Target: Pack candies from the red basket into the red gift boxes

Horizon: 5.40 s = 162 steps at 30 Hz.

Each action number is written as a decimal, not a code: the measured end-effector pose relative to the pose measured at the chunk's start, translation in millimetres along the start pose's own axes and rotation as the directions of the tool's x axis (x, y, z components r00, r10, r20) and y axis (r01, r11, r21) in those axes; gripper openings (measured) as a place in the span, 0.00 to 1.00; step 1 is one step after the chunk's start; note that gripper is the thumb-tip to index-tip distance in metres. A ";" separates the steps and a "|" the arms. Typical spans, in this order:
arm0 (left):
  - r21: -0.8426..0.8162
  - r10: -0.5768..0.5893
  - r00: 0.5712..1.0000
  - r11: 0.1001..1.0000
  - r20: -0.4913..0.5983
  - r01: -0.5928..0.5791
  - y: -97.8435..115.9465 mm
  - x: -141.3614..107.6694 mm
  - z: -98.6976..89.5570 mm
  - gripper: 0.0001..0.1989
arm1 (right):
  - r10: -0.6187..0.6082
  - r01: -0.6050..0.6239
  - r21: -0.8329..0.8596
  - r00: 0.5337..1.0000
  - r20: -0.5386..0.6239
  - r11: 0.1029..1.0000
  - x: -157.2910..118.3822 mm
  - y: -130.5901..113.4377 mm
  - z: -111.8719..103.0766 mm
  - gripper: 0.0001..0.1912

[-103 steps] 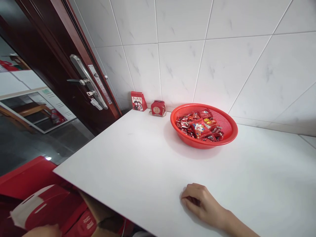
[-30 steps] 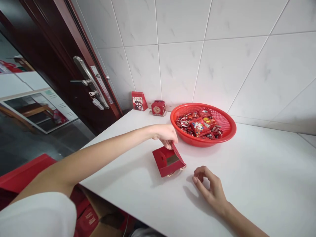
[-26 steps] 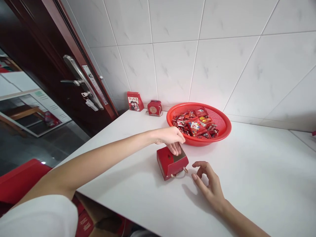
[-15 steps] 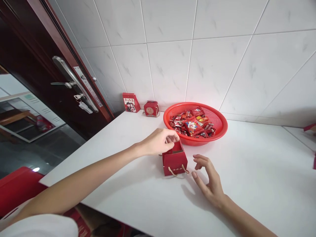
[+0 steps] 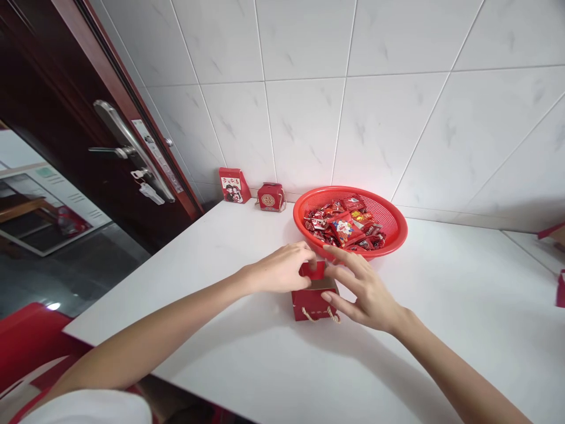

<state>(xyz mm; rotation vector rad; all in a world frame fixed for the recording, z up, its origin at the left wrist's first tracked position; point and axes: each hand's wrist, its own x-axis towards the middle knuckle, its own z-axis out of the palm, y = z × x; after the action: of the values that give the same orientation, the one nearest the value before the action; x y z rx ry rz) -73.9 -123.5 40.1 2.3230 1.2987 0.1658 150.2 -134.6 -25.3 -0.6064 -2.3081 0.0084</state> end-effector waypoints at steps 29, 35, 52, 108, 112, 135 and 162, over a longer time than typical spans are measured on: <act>-0.557 0.027 0.986 0.827 0.164 0.070 -17.1 17.2 11.6 0.50 | 0.058 -0.059 -0.005 0.960 0.273 0.998 -15.5 -28.7 -37.3 0.18; -0.693 -0.002 0.980 0.707 0.197 0.141 -36.6 13.7 12.8 0.51 | 0.068 -0.087 0.025 0.904 0.423 0.996 -17.3 -37.4 -57.2 0.20; -0.809 0.061 0.969 0.564 0.238 0.163 -42.4 1.2 10.6 0.40 | 0.155 -0.268 0.186 0.871 0.466 0.945 -10.0 -38.0 -46.4 0.21; -0.504 -0.095 0.988 0.864 -0.124 0.020 -49.9 194.0 -5.5 0.15 | 0.846 -0.856 -0.025 0.506 0.167 0.517 39.2 144.3 -4.3 0.20; -0.633 -0.067 0.985 0.772 -0.159 -0.049 -52.8 173.9 -11.0 0.19 | 0.819 -0.837 0.172 0.545 0.181 0.519 44.0 136.9 -12.8 0.29; -0.917 -0.081 0.958 0.321 -0.275 -0.236 -47.8 147.1 0.4 0.23 | 0.663 -0.539 0.784 0.713 0.230 0.308 43.4 121.5 -27.5 0.24; -0.696 -0.314 0.876 0.718 -0.366 -0.034 -80.5 202.1 -18.5 0.09 | 0.885 -0.782 0.481 0.466 0.029 0.396 43.5 129.3 -13.5 0.09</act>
<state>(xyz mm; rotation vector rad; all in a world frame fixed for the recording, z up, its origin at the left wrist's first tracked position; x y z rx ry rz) -32.1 86.0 -4.5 1.5601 1.3159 1.0295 186.9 -3.4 -9.9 -1.3969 -1.4305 0.8827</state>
